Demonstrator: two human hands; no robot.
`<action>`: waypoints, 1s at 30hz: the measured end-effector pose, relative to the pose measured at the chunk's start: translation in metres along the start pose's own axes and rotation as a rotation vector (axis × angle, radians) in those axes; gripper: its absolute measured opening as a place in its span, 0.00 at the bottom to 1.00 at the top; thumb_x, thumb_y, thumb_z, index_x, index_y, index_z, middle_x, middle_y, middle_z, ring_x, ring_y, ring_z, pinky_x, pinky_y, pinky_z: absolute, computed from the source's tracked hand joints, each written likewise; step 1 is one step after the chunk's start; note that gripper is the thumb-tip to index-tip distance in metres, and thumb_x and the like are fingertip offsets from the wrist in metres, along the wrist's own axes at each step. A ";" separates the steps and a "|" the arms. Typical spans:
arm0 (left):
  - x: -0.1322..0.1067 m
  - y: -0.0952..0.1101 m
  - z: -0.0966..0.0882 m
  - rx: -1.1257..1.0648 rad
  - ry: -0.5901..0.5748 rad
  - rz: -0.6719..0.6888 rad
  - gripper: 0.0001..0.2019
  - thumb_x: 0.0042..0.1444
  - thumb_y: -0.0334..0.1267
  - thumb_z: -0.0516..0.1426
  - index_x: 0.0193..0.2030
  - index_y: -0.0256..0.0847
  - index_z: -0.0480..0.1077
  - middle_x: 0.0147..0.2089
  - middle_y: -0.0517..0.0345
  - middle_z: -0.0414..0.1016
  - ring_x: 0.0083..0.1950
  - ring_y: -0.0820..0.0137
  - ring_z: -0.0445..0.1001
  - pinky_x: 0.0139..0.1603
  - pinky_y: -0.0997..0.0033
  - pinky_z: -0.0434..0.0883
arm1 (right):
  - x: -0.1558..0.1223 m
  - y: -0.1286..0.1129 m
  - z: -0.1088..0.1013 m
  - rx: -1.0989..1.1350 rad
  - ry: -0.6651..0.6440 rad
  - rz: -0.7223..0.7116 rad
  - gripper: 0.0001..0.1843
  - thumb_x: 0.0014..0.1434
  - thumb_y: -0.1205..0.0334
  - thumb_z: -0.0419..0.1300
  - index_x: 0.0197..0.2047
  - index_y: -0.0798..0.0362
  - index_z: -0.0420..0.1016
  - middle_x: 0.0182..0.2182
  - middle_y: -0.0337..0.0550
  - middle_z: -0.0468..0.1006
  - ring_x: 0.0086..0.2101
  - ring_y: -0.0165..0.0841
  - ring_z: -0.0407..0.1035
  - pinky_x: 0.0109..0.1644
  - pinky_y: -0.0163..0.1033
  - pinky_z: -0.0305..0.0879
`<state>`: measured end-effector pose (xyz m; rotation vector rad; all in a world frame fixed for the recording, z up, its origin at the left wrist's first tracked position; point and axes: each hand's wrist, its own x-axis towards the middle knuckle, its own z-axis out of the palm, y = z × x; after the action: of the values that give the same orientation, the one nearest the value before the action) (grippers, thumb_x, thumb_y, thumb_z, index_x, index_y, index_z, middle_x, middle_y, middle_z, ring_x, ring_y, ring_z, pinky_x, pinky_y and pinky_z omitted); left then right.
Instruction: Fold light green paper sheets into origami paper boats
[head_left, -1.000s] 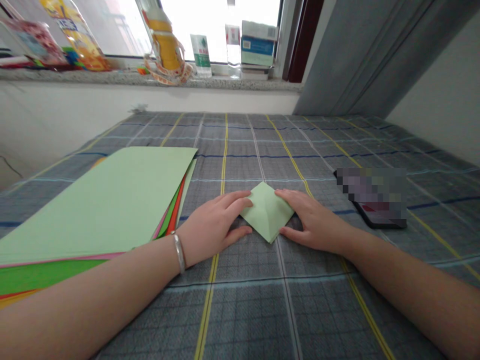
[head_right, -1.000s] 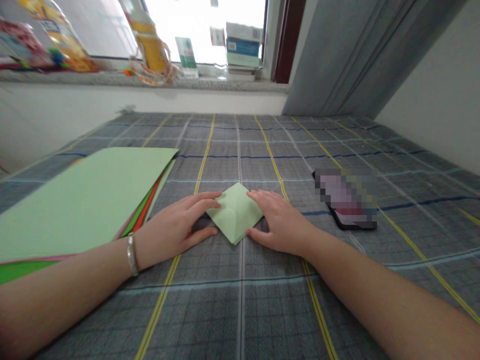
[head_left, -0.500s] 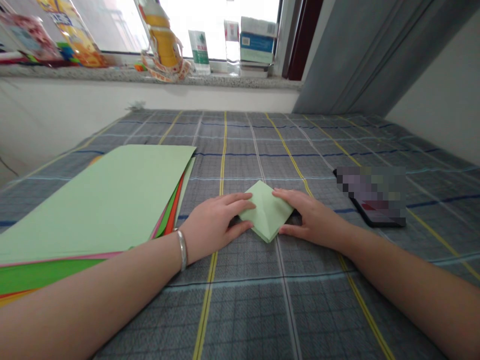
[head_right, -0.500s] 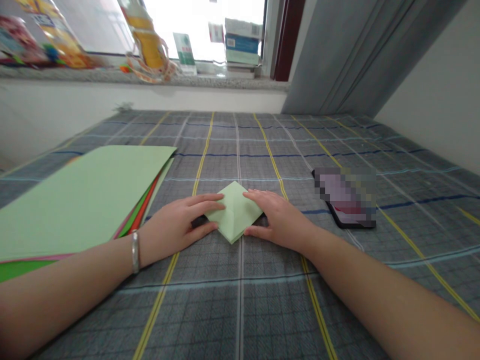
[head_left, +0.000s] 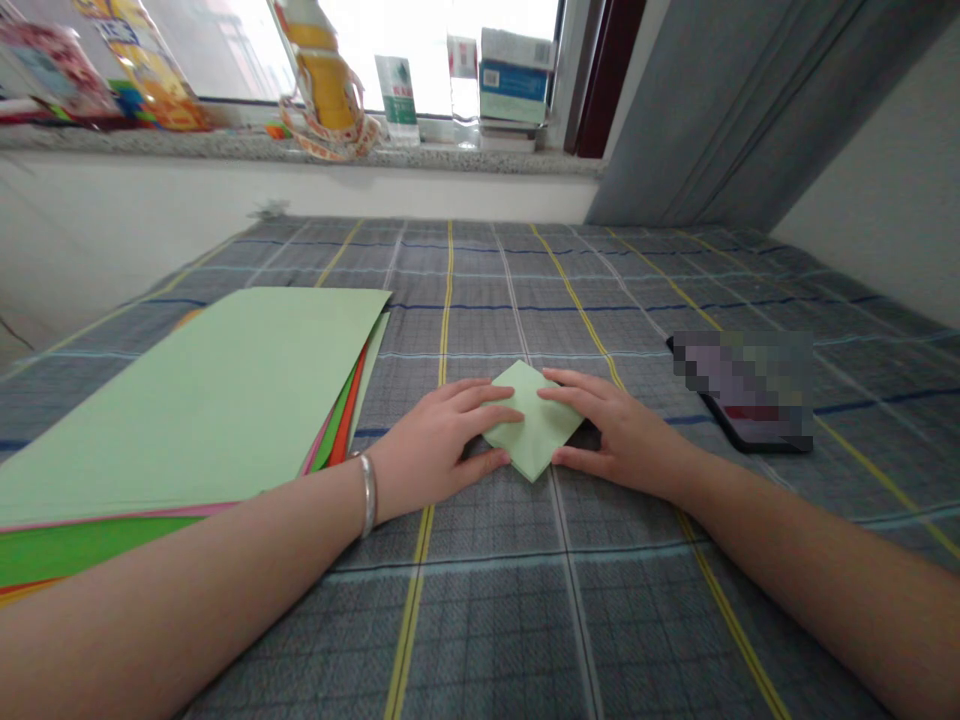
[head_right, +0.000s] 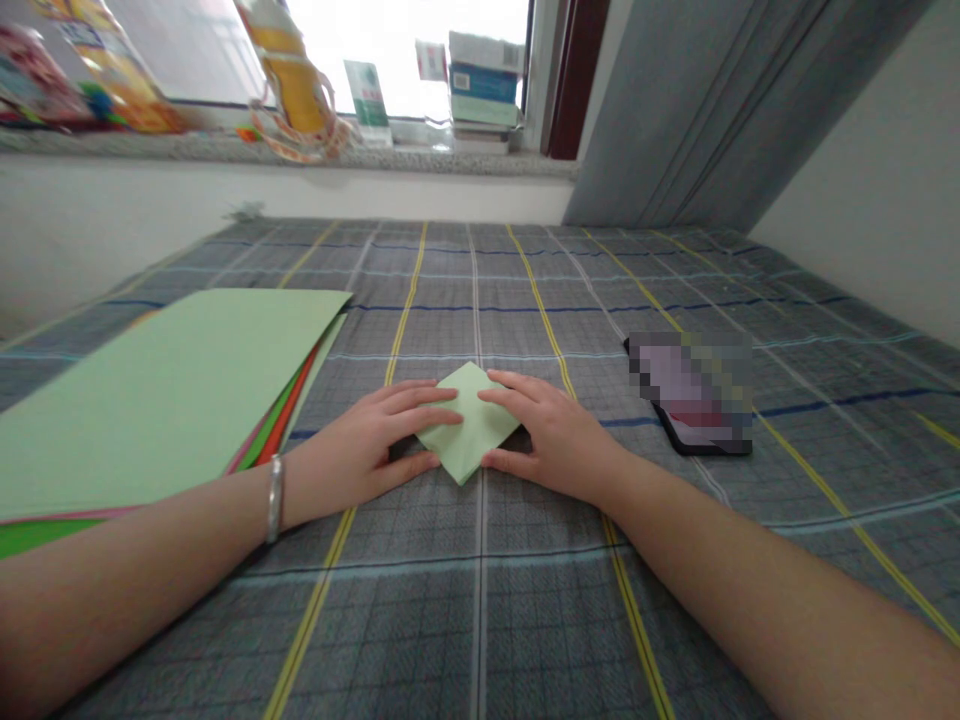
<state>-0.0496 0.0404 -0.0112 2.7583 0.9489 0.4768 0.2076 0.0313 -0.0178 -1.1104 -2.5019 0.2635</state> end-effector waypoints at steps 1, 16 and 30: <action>0.000 0.001 0.000 0.002 0.003 -0.002 0.17 0.60 0.43 0.55 0.56 0.46 0.67 0.63 0.54 0.64 0.65 0.58 0.60 0.64 0.51 0.59 | 0.000 0.000 0.000 -0.007 0.019 -0.019 0.30 0.56 0.50 0.61 0.60 0.50 0.63 0.63 0.49 0.60 0.60 0.39 0.57 0.62 0.50 0.58; 0.000 0.005 -0.002 0.009 0.002 0.001 0.20 0.56 0.45 0.58 0.56 0.47 0.67 0.62 0.54 0.65 0.62 0.59 0.61 0.63 0.53 0.59 | 0.003 -0.017 -0.005 -0.144 0.029 -0.367 0.10 0.64 0.60 0.53 0.43 0.50 0.75 0.44 0.40 0.80 0.43 0.33 0.72 0.46 0.41 0.67; 0.001 0.004 -0.004 0.014 -0.003 0.069 0.16 0.61 0.47 0.53 0.54 0.49 0.70 0.61 0.55 0.66 0.61 0.58 0.61 0.61 0.51 0.59 | -0.003 -0.030 -0.003 0.038 0.092 -0.220 0.06 0.59 0.68 0.55 0.38 0.50 0.71 0.39 0.37 0.81 0.39 0.30 0.74 0.44 0.38 0.66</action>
<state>-0.0484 0.0378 -0.0060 2.8112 0.8616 0.4779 0.1909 0.0094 -0.0059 -0.8050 -2.4988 0.1921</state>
